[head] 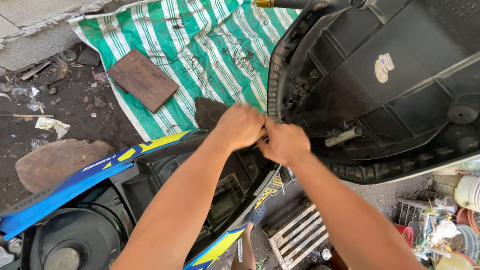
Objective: Disconnecting the electrical terminals and removing the lead-acid battery from a motorcycle's battery compartment.
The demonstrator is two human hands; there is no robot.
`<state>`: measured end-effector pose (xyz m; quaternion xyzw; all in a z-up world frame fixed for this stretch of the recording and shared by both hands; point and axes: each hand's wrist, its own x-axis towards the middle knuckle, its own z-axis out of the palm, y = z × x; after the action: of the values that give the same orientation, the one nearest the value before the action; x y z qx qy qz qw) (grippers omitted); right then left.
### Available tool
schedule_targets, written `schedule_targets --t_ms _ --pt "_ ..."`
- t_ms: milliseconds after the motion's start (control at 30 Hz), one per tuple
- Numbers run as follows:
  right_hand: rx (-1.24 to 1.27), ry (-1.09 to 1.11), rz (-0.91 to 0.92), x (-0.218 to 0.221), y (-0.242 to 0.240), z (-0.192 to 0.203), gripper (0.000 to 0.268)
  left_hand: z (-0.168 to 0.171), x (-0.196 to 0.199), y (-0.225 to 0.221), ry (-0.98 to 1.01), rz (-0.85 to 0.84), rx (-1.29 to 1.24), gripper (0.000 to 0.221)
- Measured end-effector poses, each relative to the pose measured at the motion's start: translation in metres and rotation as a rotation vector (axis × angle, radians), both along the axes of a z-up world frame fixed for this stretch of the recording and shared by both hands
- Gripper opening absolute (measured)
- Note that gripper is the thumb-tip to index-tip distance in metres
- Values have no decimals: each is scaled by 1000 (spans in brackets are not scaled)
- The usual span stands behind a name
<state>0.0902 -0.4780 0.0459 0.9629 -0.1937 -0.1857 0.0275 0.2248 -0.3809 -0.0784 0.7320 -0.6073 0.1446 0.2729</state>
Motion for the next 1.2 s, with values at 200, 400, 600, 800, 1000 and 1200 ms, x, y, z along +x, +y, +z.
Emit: schedule_targets --t_ms 200,400,600,800,1000,1200 --pt "36 48 473 50 15 -1 28 24 -54 85 424 468 293 42" --pt "194 284 287 65 6 16 27 105 -3 149 735 413 184 77" --pt "-51 244 599 54 -32 4 14 13 18 313 297 905 491 69" --pt "85 331 310 61 -22 96 23 2 11 345 442 841 782 71" --pt "171 300 -48 22 22 155 27 52 17 324 619 806 1034 86" --pt "284 210 -261 -26 24 87 29 41 26 326 666 790 1070 89"
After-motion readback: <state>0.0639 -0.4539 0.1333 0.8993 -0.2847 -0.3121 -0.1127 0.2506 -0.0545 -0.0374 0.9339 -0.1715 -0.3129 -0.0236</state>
